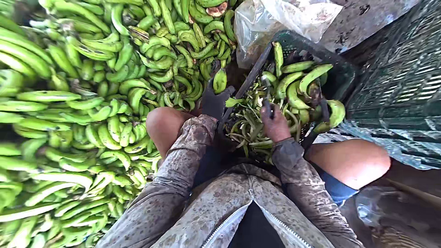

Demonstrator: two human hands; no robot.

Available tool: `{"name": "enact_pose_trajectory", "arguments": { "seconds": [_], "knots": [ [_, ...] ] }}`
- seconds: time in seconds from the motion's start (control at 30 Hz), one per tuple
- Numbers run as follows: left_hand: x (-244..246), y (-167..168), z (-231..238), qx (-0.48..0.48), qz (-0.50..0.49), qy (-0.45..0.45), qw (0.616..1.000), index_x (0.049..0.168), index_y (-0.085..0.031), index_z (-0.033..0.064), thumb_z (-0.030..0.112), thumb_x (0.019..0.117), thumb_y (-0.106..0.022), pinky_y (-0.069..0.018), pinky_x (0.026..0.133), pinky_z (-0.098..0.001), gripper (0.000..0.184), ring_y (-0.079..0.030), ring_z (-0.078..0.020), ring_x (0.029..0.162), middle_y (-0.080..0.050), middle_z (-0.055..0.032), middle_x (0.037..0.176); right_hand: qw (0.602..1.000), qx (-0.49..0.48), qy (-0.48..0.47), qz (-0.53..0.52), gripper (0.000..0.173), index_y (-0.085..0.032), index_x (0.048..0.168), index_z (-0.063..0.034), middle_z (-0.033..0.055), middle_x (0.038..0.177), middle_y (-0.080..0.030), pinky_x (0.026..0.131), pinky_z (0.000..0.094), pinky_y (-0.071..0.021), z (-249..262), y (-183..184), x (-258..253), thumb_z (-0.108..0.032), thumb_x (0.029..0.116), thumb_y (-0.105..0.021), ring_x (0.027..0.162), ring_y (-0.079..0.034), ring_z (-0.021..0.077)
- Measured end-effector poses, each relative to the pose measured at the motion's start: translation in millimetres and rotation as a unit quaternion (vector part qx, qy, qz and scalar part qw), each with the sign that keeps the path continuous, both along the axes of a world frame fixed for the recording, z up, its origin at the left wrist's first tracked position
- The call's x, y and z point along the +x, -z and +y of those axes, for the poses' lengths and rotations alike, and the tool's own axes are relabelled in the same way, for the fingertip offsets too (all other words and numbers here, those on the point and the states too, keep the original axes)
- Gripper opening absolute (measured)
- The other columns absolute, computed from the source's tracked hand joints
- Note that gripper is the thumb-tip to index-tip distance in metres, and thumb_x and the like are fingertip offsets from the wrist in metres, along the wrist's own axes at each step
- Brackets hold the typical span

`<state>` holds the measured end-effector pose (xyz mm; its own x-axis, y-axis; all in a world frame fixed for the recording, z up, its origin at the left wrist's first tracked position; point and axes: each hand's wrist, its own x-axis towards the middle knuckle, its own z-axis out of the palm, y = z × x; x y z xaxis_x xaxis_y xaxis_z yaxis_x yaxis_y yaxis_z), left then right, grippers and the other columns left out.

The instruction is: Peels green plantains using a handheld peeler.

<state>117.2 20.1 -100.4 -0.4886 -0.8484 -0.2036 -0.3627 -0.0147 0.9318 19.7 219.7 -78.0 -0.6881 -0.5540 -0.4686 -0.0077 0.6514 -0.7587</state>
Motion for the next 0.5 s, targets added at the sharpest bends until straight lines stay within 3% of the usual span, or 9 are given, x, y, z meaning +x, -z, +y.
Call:
{"name": "enact_pose_trajectory", "arguments": {
  "seconds": [0.03, 0.13, 0.27, 0.5],
  "knots": [
    [4, 10, -5, 0.016, 0.009, -0.029, 0.999, 0.139, -0.054, 0.0031, 0.024, 0.0829, -0.084, -0.0570, 0.098, -0.0382, 0.067, -0.068, -0.0179, 0.110, -0.067, -0.0139, 0.122, 0.999, 0.013, -0.032, -0.011, 0.054, -0.052, 0.143, -0.0037, 0.0246, 0.107, -0.068, 0.085, 0.0598, -0.0547, -3, 9, 12, -0.044, 0.1071, -0.052, 0.092, -0.069, 0.0378],
    [13, 21, -6, 0.018, -0.013, -0.033, 0.999, 0.139, -0.053, 0.0022, 0.020, 0.0844, -0.083, -0.0560, 0.099, -0.0367, 0.065, -0.066, -0.0174, 0.112, -0.066, -0.0142, 0.124, 0.988, 0.091, -0.126, -0.007, 0.051, -0.057, 0.132, 0.0030, 0.0294, 0.110, -0.068, 0.093, 0.0646, -0.0513, -13, 28, 36, -0.042, 0.1094, -0.047, 0.105, -0.068, 0.0459],
    [17, 30, -1, -0.012, -0.042, -0.055, 0.998, 0.139, -0.053, 0.0034, 0.020, 0.0838, -0.084, -0.0554, 0.099, -0.0371, 0.066, -0.066, -0.0176, 0.112, -0.066, -0.0143, 0.124, 0.966, 0.181, -0.186, -0.002, 0.052, -0.050, 0.139, 0.0024, 0.0298, 0.122, -0.066, 0.096, 0.0643, -0.0516, -24, 31, 43, -0.040, 0.1101, -0.045, 0.115, -0.066, 0.0460],
    [22, 17, 33, 0.018, 0.003, -0.153, 0.988, 0.146, -0.044, 0.0015, 0.020, 0.0842, -0.085, -0.0510, 0.106, -0.0310, 0.077, -0.062, -0.0155, 0.121, -0.062, -0.0150, 0.132, 0.948, 0.229, -0.219, 0.020, 0.047, -0.047, 0.142, -0.0022, 0.0287, 0.118, -0.068, 0.090, 0.0648, -0.0542, -34, 8, 56, -0.036, 0.1105, -0.043, 0.110, -0.069, 0.0474]
  ]
}}
